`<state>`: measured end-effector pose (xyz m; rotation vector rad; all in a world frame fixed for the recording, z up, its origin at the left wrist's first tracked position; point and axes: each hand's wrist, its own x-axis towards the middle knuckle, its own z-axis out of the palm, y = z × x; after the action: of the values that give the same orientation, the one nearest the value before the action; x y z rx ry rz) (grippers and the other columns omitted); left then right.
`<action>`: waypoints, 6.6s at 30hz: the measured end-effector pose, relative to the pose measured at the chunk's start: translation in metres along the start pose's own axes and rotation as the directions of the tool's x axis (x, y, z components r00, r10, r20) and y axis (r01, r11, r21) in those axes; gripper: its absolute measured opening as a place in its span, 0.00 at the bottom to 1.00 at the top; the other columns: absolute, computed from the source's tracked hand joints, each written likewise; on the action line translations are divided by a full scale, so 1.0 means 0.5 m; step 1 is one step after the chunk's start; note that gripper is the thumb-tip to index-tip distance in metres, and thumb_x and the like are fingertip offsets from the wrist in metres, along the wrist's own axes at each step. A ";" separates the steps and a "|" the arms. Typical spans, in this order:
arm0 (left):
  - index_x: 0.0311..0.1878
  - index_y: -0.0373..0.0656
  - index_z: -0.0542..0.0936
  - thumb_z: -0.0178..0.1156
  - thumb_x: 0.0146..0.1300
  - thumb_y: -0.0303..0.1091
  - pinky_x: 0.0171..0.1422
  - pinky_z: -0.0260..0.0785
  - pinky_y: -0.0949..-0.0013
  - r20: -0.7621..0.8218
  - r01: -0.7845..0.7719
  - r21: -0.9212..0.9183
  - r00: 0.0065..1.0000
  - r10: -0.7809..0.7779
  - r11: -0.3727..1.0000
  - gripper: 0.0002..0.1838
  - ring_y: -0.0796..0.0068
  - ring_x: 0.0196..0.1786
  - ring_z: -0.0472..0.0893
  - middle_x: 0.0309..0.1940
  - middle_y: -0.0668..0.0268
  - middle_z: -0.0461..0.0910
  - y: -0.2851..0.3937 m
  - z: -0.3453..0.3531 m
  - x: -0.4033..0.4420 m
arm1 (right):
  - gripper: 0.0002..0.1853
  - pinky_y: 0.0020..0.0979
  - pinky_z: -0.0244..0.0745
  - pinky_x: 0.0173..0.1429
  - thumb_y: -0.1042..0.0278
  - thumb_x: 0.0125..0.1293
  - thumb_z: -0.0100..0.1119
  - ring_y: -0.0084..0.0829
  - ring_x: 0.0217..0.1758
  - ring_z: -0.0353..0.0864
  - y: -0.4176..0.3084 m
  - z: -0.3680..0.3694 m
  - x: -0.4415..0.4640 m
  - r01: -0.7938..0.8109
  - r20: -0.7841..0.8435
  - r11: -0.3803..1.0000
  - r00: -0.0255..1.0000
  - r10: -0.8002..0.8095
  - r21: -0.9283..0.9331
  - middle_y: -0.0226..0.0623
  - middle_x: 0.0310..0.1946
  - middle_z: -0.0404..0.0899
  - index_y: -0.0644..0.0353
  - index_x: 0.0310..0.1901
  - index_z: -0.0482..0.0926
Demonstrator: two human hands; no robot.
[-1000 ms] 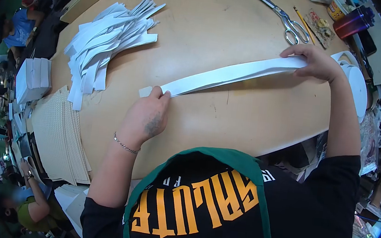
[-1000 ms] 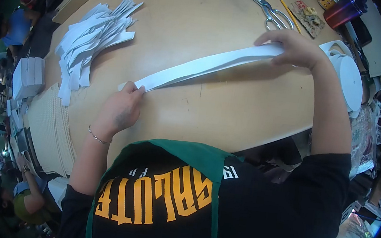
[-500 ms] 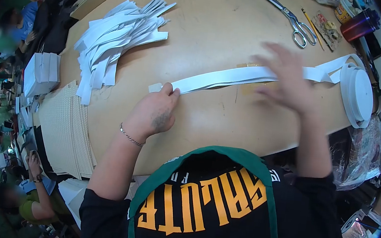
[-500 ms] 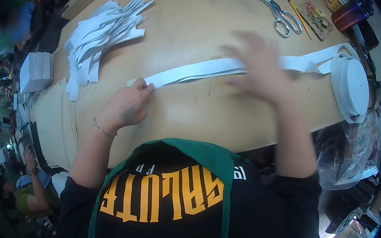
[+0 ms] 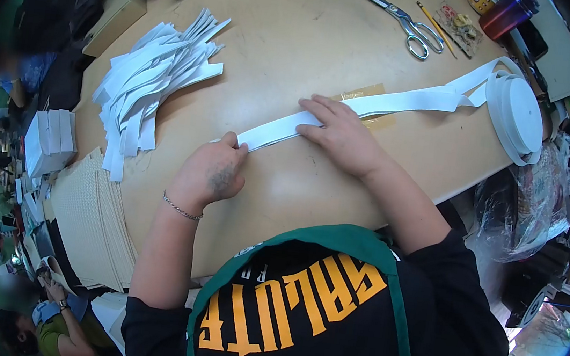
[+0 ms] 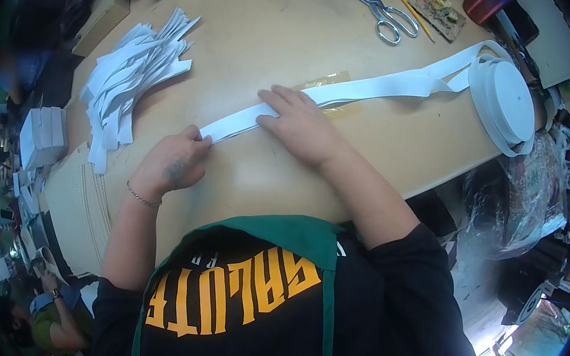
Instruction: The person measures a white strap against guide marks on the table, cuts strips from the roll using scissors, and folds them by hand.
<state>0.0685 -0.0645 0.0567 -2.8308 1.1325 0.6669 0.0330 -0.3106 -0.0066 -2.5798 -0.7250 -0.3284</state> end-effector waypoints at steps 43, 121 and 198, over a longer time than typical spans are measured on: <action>0.63 0.53 0.66 0.61 0.54 0.38 0.44 0.74 0.60 0.071 0.111 0.030 0.991 -0.113 0.993 0.31 0.52 0.37 0.80 0.41 0.52 0.74 0.065 -0.030 0.018 | 0.20 0.54 0.52 0.65 0.65 0.63 0.44 0.46 0.68 0.56 -0.065 0.011 -0.051 -0.357 0.026 0.915 0.929 0.368 -0.190 0.37 0.55 0.65 0.49 0.57 0.70; 0.61 0.35 0.66 0.64 0.54 0.42 0.44 0.74 0.61 0.096 -0.014 -0.038 0.995 0.017 0.999 0.35 0.59 0.41 0.80 0.45 0.53 0.71 0.119 -0.046 0.093 | 0.29 0.22 0.66 0.33 0.35 0.59 0.55 0.18 0.28 0.68 -0.131 -0.180 -0.227 -0.904 0.776 -0.047 0.336 0.534 0.425 0.26 0.24 0.70 0.60 0.36 0.71; 0.62 0.38 0.65 0.63 0.52 0.44 0.47 0.73 0.60 0.137 0.002 0.005 0.991 -0.003 1.000 0.36 0.55 0.42 0.79 0.46 0.51 0.71 0.125 -0.052 0.099 | 0.35 0.18 0.69 0.21 0.24 0.54 0.48 0.19 0.15 0.71 -0.109 -0.138 -0.177 -0.879 0.764 -0.109 0.335 0.552 0.464 0.27 0.13 0.68 0.56 0.22 0.69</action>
<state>0.0691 -0.1473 0.0694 -2.7323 1.1068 0.8423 -0.0776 -0.3399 0.0431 -1.5077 0.5745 0.7509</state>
